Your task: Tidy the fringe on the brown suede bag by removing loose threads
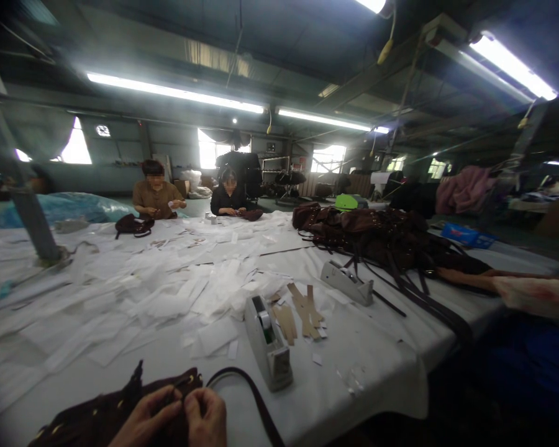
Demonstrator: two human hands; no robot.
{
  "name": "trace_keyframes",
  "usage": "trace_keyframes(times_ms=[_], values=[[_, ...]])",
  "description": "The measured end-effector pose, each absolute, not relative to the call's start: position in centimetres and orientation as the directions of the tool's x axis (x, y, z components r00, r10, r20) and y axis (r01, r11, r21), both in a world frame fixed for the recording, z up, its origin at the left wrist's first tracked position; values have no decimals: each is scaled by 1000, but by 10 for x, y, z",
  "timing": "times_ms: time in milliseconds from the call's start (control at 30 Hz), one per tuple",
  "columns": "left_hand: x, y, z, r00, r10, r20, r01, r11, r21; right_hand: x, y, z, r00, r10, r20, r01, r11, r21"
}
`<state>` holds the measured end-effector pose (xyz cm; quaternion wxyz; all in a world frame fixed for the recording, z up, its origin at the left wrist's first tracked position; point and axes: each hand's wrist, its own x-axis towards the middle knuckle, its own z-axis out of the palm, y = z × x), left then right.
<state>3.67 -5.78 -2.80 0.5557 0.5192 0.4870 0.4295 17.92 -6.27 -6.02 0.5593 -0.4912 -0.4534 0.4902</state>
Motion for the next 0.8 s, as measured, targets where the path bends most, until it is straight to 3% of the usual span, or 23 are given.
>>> trace_keyframes(times_ms=[200,367,533,667,800], values=[[38,-54,-34,134,982,-137,-187,160,969,176,-61,-72,98,994,46,-134,59,-989],[37,-53,-44,58,989,-134,-249,145,958,181,-57,-75,128,991,47,-111,62,-992],[36,-57,-39,90,988,-121,-218,139,966,202,-70,-73,139,976,-166,116,-183,-976],[38,-60,-29,102,989,-109,-89,118,989,201,-81,-75,108,992,-69,307,-100,-946],[35,-58,-26,62,990,-130,-50,133,990,193,-78,-75,27,998,-60,90,-62,-994]])
